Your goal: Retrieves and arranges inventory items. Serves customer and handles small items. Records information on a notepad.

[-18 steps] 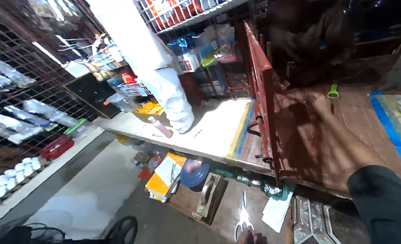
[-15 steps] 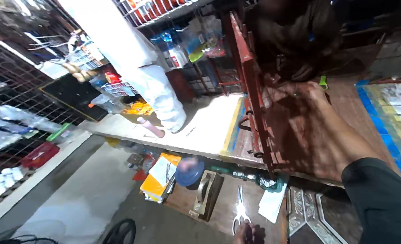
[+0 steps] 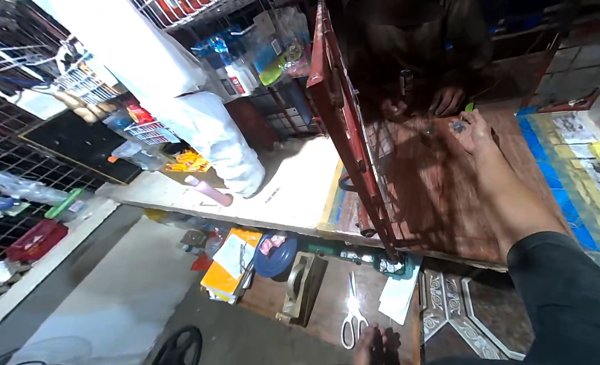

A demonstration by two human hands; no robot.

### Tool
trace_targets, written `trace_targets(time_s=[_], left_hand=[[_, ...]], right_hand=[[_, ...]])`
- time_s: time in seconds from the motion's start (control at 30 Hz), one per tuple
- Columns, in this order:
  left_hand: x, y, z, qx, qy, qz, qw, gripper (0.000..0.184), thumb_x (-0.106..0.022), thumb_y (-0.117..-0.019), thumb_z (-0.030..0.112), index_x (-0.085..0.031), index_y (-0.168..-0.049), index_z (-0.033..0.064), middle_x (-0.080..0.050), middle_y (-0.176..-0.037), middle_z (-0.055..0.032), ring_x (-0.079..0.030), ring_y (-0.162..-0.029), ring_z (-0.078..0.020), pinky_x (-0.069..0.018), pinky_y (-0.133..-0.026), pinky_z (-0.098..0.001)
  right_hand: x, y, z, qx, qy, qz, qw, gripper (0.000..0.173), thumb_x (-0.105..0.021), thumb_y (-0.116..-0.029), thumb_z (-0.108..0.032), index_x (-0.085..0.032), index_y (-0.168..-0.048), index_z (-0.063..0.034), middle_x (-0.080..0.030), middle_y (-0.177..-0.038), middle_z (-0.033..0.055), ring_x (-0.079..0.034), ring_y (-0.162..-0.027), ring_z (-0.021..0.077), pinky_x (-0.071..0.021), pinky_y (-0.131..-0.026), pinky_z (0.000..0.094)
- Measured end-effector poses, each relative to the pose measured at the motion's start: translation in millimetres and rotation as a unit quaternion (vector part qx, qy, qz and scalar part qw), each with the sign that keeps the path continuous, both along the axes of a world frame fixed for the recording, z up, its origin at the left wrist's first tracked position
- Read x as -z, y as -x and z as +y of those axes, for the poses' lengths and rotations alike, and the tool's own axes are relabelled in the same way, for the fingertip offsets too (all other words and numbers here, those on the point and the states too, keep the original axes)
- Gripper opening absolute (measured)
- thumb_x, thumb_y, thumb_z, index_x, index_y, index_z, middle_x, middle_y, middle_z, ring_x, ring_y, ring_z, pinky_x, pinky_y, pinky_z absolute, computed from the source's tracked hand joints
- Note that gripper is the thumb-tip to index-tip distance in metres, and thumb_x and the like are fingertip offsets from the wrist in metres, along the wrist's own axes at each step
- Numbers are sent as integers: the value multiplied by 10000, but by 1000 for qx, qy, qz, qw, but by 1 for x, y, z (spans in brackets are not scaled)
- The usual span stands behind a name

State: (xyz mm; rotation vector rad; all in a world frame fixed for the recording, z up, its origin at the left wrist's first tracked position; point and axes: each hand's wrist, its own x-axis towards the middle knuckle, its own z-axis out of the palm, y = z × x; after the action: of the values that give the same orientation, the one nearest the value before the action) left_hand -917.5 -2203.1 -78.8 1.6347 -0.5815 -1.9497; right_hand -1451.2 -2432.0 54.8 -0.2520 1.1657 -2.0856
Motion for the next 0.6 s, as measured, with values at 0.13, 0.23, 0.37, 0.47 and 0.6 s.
trace_targets(time_s=[0.13,0.23,0.37,0.47,0.6], left_hand=[[3,1,0,-2,2,-8,1000,295,-351,-1119,170,-517,-1275,-17,-689,-948,-86,-676,-814,-143,-567,-769,-308],[9,1,-1,-2,5,-6,1000,290,-372,-1116,175,-527,-1266,-19,-695,-940,-91,-681,-800,-147,-571,-750,-305],[18,-2,-1,15,34,4,999,293,-410,-1108,159,-552,-1261,-46,-710,-943,-101,-688,-796,-139,-578,-744,-292],[18,0,1,34,63,11,997,291,-417,-1107,149,-565,-1243,-61,-702,-963,-95,-680,-832,-127,-574,-791,-291],[17,-7,8,64,91,22,994,299,-389,-1105,120,-541,-1269,-78,-697,-981,-96,-679,-868,-127,-570,-828,-299]], right_hand=[[-10,-22,-3,-22,-187,281,941,575,-243,-1134,-359,-410,-1496,55,-470,-1514,228,-489,-1376,273,-384,-1151,410],[6,-29,-18,-88,-315,615,718,425,-442,-1086,-185,-519,-1428,55,-481,-1478,318,-417,-1422,474,-325,-1171,627],[19,-34,-23,-110,-359,679,631,459,-508,-1062,-230,-504,-1480,-42,-453,-1536,253,-386,-1447,460,-312,-1161,662],[26,-26,-26,-93,-397,678,611,586,-467,-1062,-420,-433,-1546,-91,-377,-1600,233,-297,-1492,469,-193,-1164,733],[1,-67,8,-46,-318,699,639,701,-501,-1030,-482,-369,-1556,-37,-393,-1553,304,-346,-1451,509,-280,-1124,725]])
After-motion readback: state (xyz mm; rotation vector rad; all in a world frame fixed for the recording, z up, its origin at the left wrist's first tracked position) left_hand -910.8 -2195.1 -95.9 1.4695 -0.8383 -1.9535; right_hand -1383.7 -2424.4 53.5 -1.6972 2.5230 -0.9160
